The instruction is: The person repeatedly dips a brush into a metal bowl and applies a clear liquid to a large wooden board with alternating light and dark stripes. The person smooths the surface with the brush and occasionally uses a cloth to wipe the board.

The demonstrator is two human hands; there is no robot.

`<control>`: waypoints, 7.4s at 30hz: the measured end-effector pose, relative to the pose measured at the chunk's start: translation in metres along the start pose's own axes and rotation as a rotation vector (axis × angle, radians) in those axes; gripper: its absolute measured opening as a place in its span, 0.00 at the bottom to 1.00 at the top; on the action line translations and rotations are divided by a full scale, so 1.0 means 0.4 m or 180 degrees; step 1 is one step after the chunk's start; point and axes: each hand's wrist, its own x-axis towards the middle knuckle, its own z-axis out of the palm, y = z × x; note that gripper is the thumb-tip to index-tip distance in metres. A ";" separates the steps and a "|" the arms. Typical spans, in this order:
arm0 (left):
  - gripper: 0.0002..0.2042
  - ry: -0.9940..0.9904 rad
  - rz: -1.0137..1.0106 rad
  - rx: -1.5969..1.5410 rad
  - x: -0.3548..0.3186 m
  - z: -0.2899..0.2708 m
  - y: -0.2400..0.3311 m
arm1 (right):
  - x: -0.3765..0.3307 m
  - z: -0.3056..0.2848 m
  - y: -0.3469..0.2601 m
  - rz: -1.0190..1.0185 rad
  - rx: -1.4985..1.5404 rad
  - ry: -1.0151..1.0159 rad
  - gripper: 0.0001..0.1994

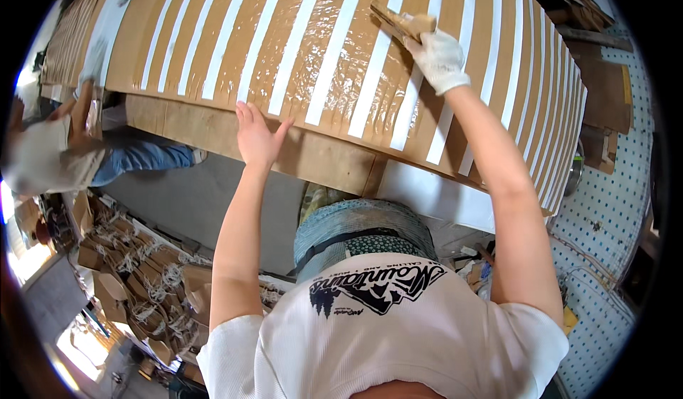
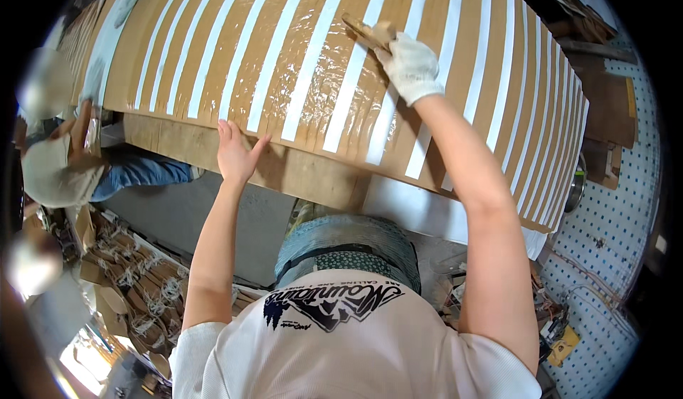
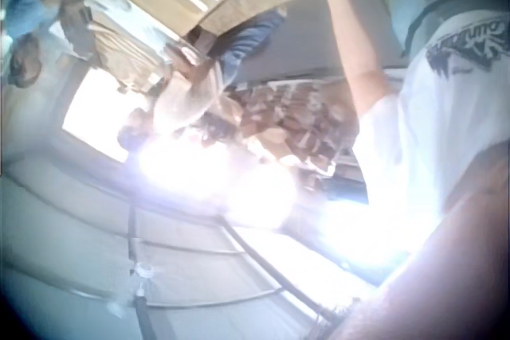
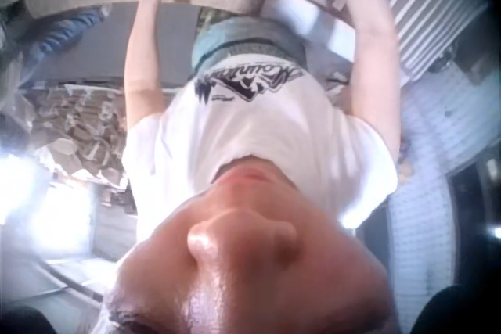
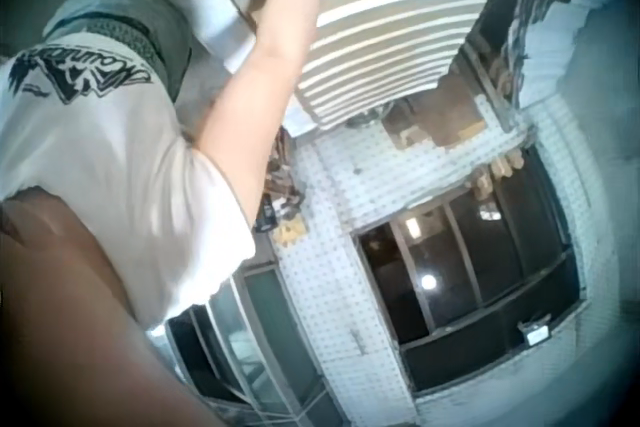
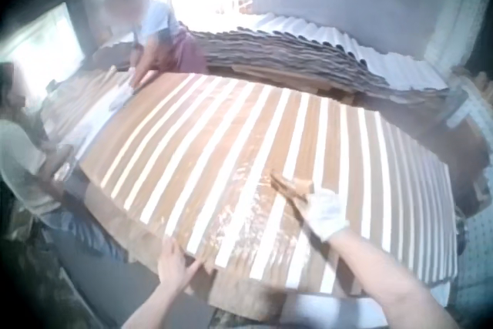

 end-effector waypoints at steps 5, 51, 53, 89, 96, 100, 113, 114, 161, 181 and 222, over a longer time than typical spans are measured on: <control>0.47 0.0194 0.0001 -0.0303 -0.034 -0.007 -0.025 | -0.235 0.074 -0.186 -0.0835 0.0046 -0.0014 0.21; 0.45 0.0509 -0.0390 -0.0657 0.107 -0.063 -0.310 | 0.362 0.152 -0.601 -0.0932 0.0453 -0.0876 0.16; 0.45 0.0576 -0.0316 -0.0688 0.106 -0.053 -0.312 | 0.477 0.135 -0.557 -0.0333 -0.0132 -0.0392 0.16; 0.05 -0.0394 0.1010 -0.2037 -0.307 0.085 0.117 | -1.053 0.039 -0.064 0.2960 0.4114 0.1809 0.23; 0.06 -0.1910 0.2041 -0.2201 -0.672 0.203 0.564 | -1.601 0.086 -0.035 0.4591 0.6093 0.4037 0.13; 0.07 -0.2047 0.2696 -0.1740 -0.771 0.229 0.721 | -1.783 0.103 -0.033 0.4786 0.5847 0.4578 0.11; 0.11 -0.2641 0.3677 -0.0812 -0.894 0.327 1.295 | -1.885 -0.012 0.383 0.5346 0.5539 0.5086 0.14; 0.11 -0.2727 0.3662 -0.0843 -0.902 0.336 1.363 | -1.898 -0.012 0.445 0.5378 0.5426 0.5098 0.14; 0.59 -0.1625 0.1245 0.1370 -0.573 0.461 2.116 | -1.510 0.081 2.756 0.4539 0.2860 0.1142 0.20; 0.57 -0.1614 0.1341 0.1557 -0.569 0.461 2.127 | -1.750 -0.017 2.861 0.6036 0.6234 0.0163 0.12; 0.20 0.0651 -0.1859 -0.2452 -1.674 0.198 1.104 | -0.893 -0.361 1.154 0.1217 0.6424 0.0046 0.14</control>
